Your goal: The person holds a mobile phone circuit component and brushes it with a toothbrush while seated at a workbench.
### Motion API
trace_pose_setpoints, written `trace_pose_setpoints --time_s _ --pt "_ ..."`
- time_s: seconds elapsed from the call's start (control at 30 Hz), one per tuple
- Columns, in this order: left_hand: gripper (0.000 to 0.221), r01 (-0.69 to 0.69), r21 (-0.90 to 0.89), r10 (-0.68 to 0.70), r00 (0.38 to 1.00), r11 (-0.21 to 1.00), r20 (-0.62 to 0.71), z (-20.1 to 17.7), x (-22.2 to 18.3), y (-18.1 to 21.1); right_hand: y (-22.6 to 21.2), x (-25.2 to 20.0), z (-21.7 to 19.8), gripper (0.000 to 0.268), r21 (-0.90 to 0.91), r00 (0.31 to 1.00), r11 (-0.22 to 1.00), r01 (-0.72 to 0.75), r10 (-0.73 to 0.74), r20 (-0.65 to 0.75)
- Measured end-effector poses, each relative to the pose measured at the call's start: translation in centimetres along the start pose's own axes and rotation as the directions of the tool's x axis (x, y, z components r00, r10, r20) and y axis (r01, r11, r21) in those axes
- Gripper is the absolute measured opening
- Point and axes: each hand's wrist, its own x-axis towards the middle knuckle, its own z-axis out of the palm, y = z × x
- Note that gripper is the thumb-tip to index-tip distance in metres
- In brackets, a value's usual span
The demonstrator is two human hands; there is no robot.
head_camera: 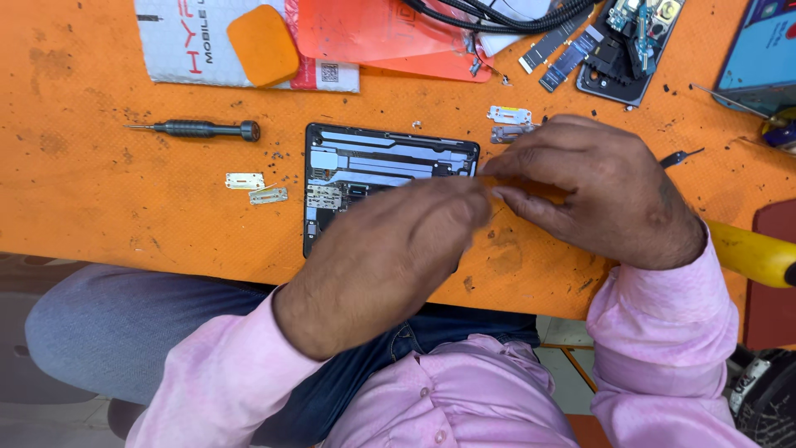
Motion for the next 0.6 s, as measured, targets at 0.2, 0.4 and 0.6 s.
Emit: trace_pose_setpoints --time_s 0.2,0.4,0.6 --pt "0.026 0.198 0.11 -0.203 0.978 0.974 0.04 0.5 -0.6 -0.1 0.1 0.1 0.1 0.028 0.068 0.996 0.996 0.06 -0.064 0.056" --pt "0.033 0.174 -0.037 -0.177 0.975 0.984 -0.136 1.3 -0.8 -0.1 0.0 0.1 0.8 0.032 0.115 0.992 0.991 0.073 -0.083 0.09" --pt "0.034 0.222 -0.054 -0.228 0.94 0.974 -0.252 0.7 -0.8 0.1 -0.2 -0.1 0.1 0.014 0.057 0.996 0.995 0.078 -0.08 0.028"
